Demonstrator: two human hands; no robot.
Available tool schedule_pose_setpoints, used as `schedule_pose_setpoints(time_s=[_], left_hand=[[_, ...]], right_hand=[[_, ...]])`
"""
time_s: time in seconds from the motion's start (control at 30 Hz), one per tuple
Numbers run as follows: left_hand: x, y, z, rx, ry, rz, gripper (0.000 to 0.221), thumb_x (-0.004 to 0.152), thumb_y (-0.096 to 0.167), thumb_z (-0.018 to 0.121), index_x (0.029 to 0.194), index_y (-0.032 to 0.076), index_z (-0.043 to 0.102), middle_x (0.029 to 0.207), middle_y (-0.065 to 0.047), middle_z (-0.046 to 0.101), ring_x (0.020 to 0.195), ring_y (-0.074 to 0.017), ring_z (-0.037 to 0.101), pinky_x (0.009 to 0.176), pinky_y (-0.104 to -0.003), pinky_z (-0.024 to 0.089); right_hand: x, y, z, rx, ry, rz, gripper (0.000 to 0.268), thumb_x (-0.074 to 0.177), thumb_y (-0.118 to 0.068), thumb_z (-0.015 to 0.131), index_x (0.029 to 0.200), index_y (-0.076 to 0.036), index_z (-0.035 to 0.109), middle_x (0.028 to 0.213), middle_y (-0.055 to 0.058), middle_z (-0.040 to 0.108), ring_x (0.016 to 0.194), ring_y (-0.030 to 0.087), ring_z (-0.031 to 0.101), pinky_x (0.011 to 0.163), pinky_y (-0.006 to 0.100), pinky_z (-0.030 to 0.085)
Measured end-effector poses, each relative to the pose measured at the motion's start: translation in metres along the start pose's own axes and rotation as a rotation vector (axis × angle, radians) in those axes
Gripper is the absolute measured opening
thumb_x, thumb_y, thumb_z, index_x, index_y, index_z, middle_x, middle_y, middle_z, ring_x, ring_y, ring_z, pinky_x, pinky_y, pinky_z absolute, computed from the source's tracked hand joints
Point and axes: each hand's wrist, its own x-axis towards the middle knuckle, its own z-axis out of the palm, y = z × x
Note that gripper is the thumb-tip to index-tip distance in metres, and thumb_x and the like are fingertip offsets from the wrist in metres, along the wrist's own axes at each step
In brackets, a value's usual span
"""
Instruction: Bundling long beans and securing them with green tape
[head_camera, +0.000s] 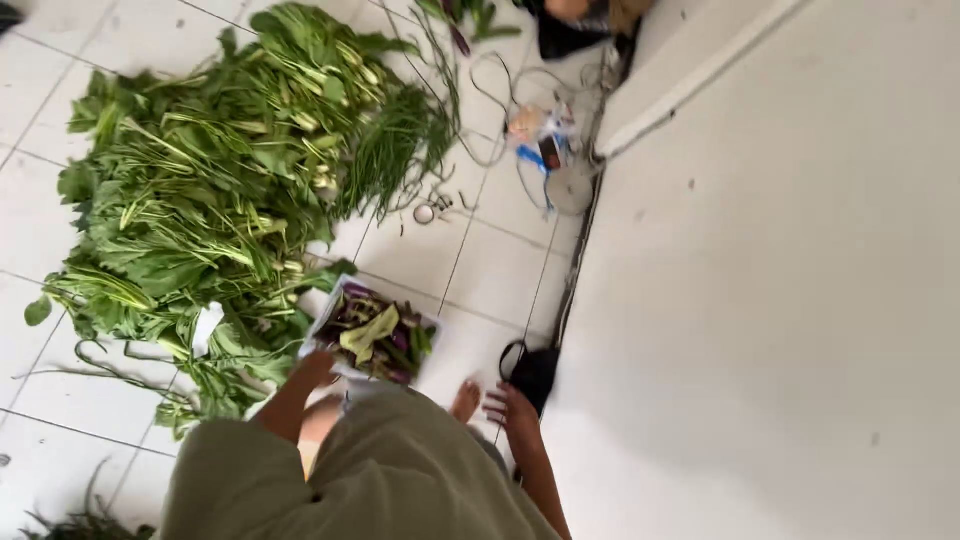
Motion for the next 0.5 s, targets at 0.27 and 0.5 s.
schedule_pose_setpoints(time_s=[0.27, 0.5], left_hand=[[-0.127, 0.128, 0.068, -0.360, -0.591, 0.174, 0.022, 0.088, 0.028, 0.061, 0.099, 0.013, 0.073, 0.079, 0.003, 0.071, 0.067, -0.0126, 0.062, 0.069, -0.023, 0.050], [-0.047, 0.207, 0.022, -0.997, -0.304, -0.505, 0.040, 0.095, 0.027, 0.058, 0.127, 0.003, 0.060, 0.132, -0.014, 0.066, 0.118, -0.0247, 0.065, 0.102, -0.039, 0.055]], right_hand=[[0.084, -0.080, -0.149, -0.497, -0.046, 0.331, 0.055, 0.101, -0.034, 0.049, 0.139, 0.005, 0.058, 0.125, 0.024, 0.072, 0.105, 0.037, 0.070, 0.090, 0.046, 0.054], [0.221, -0.155, -0.135, -0.851, -0.231, 0.370, 0.045, 0.099, -0.031, 0.051, 0.132, -0.004, 0.065, 0.113, 0.016, 0.076, 0.087, 0.026, 0.071, 0.080, 0.039, 0.053]])
